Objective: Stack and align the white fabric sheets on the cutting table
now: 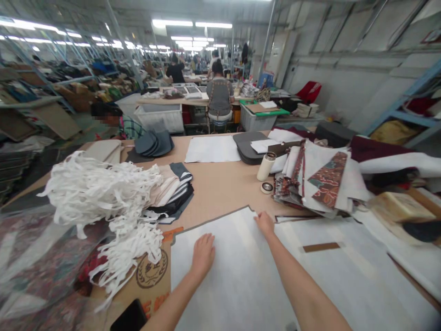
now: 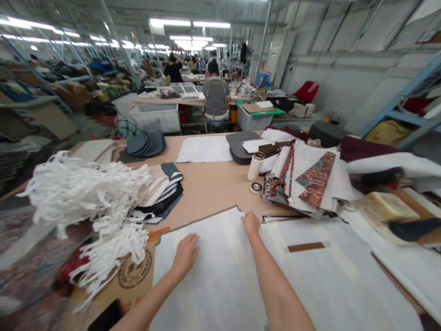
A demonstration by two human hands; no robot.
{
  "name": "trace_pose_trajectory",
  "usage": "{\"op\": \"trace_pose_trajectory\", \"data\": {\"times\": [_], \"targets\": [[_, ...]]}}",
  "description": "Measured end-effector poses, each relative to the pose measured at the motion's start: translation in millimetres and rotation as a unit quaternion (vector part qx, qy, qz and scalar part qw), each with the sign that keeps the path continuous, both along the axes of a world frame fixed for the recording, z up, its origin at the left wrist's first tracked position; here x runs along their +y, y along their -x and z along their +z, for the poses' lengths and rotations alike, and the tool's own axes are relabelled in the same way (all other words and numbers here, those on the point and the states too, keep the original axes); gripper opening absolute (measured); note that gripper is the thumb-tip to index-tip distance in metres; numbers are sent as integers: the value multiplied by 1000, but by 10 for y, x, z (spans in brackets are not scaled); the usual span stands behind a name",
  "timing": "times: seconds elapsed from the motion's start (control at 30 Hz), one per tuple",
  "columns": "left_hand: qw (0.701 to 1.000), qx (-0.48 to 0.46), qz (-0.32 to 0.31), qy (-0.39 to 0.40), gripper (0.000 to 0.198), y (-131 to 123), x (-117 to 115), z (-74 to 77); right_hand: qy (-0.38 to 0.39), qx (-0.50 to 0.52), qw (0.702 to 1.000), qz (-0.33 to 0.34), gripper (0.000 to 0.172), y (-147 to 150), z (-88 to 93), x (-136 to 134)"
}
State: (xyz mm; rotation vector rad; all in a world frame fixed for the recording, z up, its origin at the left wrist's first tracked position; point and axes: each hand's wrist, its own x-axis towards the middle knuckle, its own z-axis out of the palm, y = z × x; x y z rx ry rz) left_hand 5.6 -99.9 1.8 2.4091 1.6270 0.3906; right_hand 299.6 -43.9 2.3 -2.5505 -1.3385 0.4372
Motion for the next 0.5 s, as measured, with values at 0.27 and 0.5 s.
{"op": "trace_pose_trajectory", "data": {"times": [0.27,0.5], "targets": [[984,12,-174,25,37,-1432,777,46,-28,68,995,70,25,-135,-31,236],[982,62,-181,1,31,-1727,1179,-15,-120,49,981,144,25,-63,-245,287]]}}
